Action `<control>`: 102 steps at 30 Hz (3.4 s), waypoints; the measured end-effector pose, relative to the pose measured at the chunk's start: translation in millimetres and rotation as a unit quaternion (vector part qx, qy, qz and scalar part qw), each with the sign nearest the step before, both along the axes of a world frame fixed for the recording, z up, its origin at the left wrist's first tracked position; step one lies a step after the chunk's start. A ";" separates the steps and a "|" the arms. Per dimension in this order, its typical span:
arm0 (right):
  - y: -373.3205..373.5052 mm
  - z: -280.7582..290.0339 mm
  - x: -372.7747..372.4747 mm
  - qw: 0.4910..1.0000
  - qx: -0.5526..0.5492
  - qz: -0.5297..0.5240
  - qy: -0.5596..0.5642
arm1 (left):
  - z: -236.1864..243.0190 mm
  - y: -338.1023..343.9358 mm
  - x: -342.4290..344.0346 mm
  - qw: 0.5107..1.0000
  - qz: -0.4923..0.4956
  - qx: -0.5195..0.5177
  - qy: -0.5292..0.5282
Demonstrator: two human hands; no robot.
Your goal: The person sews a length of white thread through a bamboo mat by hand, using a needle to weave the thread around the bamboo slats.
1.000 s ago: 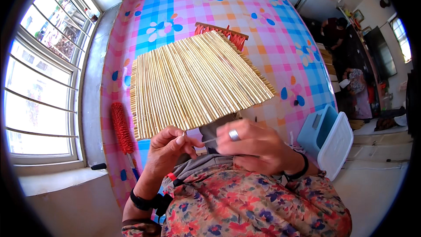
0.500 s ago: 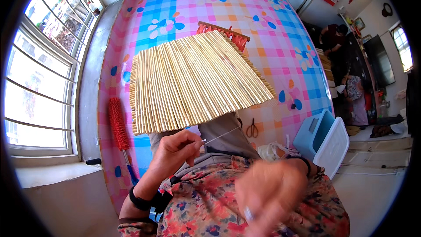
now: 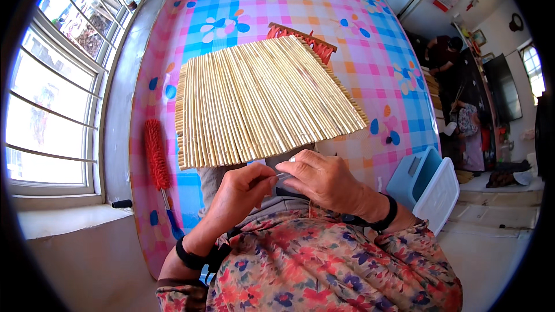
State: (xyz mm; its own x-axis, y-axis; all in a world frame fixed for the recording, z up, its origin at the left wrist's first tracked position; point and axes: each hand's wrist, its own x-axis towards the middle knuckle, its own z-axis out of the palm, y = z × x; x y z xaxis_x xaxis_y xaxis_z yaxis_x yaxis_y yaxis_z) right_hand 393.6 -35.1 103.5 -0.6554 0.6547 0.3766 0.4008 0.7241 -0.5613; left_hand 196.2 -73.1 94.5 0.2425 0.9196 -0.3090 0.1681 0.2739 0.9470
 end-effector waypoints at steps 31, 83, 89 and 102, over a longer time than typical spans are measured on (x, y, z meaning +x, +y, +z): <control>-1.9 -22.9 -14.4 0.788 -0.488 -0.012 0.375 | -29.8 2.3 7.0 0.949 0.124 -0.079 -0.277; -0.4 -32.8 -11.1 0.825 -0.501 -0.105 0.240 | -45.9 -2.3 6.3 0.956 0.105 -0.072 -0.266; -5.2 -25.8 -8.5 0.973 -0.176 -0.041 0.145 | -47.9 -2.4 6.1 0.952 0.115 -0.063 -0.278; -5.7 -26.7 -15.4 0.900 -0.393 -0.095 0.164 | -44.5 -3.9 8.9 0.976 0.111 0.011 -0.186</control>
State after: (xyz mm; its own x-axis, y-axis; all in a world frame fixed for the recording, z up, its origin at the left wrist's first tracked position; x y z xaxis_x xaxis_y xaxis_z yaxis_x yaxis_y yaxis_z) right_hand 378.1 -40.8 76.7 -0.4414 0.8919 -0.0986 0.1945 -0.0122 -0.9808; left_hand 205.0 -77.0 50.0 0.1278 0.9675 -0.2182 -0.2493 0.2443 0.9371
